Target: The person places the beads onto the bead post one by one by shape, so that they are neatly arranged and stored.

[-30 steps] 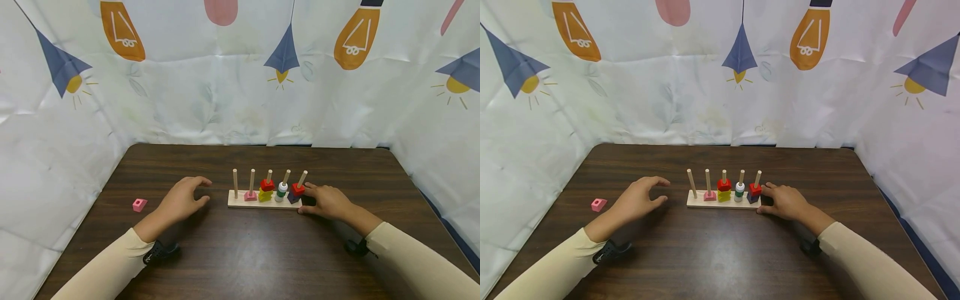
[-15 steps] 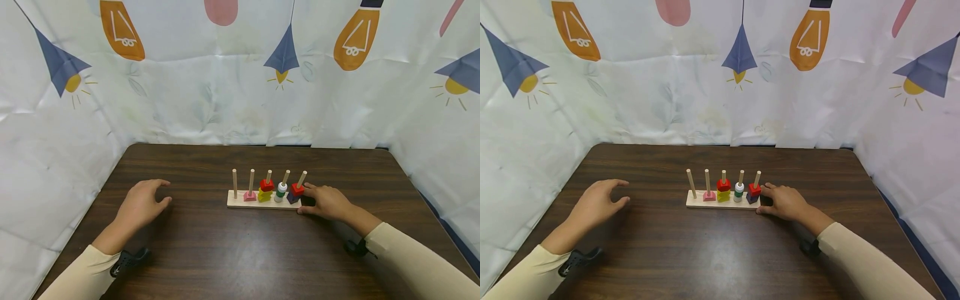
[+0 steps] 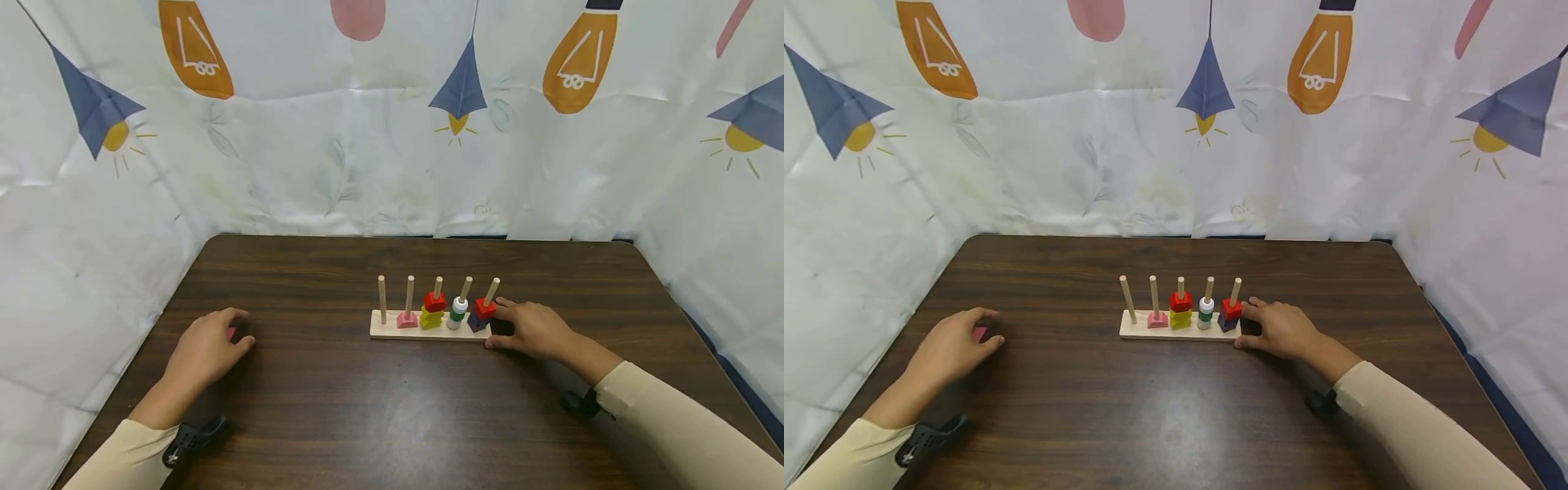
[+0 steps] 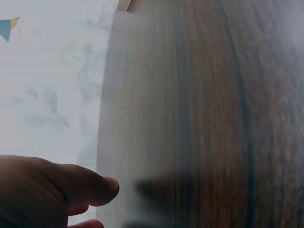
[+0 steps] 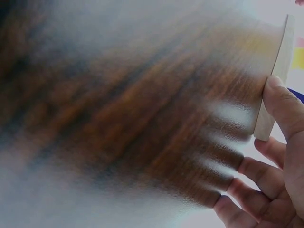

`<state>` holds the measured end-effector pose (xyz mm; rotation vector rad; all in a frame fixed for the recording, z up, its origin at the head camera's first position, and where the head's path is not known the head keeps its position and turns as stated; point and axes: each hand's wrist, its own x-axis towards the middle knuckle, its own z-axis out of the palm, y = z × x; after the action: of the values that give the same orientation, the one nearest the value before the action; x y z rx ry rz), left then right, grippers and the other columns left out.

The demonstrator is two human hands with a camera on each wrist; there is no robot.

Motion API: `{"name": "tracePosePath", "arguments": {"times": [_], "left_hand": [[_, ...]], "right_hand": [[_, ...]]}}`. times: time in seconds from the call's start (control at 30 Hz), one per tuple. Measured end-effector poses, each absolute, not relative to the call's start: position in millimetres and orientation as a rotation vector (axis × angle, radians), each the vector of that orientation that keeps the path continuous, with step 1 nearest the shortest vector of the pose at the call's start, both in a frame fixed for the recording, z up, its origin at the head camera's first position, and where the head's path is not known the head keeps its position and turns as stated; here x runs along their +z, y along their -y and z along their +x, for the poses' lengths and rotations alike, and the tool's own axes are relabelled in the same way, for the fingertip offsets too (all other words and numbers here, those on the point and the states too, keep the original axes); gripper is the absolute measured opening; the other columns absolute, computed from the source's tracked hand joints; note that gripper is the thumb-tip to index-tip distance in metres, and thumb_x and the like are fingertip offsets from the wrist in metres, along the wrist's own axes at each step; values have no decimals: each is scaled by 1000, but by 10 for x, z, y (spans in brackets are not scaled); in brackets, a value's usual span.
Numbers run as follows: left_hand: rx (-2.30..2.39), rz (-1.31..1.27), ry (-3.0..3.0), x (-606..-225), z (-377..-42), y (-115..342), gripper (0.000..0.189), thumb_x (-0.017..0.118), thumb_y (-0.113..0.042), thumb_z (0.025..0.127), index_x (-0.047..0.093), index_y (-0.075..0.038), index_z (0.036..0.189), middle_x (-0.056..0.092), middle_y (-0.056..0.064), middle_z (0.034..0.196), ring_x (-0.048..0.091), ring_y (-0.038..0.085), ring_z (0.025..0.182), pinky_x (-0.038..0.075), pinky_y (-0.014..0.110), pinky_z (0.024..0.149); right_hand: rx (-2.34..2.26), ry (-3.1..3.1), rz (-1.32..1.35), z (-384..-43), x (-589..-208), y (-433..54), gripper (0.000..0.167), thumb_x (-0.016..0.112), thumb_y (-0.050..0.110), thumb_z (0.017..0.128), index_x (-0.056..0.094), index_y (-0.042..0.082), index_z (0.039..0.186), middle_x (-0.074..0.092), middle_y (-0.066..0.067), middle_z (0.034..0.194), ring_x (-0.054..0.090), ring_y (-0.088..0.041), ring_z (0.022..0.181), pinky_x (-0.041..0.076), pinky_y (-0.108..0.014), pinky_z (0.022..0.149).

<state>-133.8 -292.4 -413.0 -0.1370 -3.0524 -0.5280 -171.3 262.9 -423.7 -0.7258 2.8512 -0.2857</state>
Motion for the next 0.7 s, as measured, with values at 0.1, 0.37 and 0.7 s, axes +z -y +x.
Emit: {"name": "tracePosePath", "arguments": {"times": [0.1,0.37,0.7], "left_hand": [[-522,-118,3042,-4155,-1335,2967,45,79,-20,87,66,4,123,69,24,100,63,41,88,48,60,73],[-461,-36,3079,-4171,-1297,3094,48,78,-23,85,65,5,122,66,35,112,59,57,98,46,66,78],[-469,-18,3060,-4156,-1240,3162,33,67,-15,87,67,5,114,69,31,106,63,50,88,48,59,68]], "right_hand": [[-285,-2850,-723,-1711,-4232,-2623,74,74,58,88,64,6,139,55,-23,145,70,-41,103,56,-58,83],[-282,-2858,-726,-1709,-4232,-2627,74,75,57,87,64,5,139,56,-23,144,70,-41,102,56,-58,83],[-275,-2871,-740,-1707,-4250,-2634,74,74,58,87,64,6,138,56,-22,144,70,-41,100,57,-57,80]]}}
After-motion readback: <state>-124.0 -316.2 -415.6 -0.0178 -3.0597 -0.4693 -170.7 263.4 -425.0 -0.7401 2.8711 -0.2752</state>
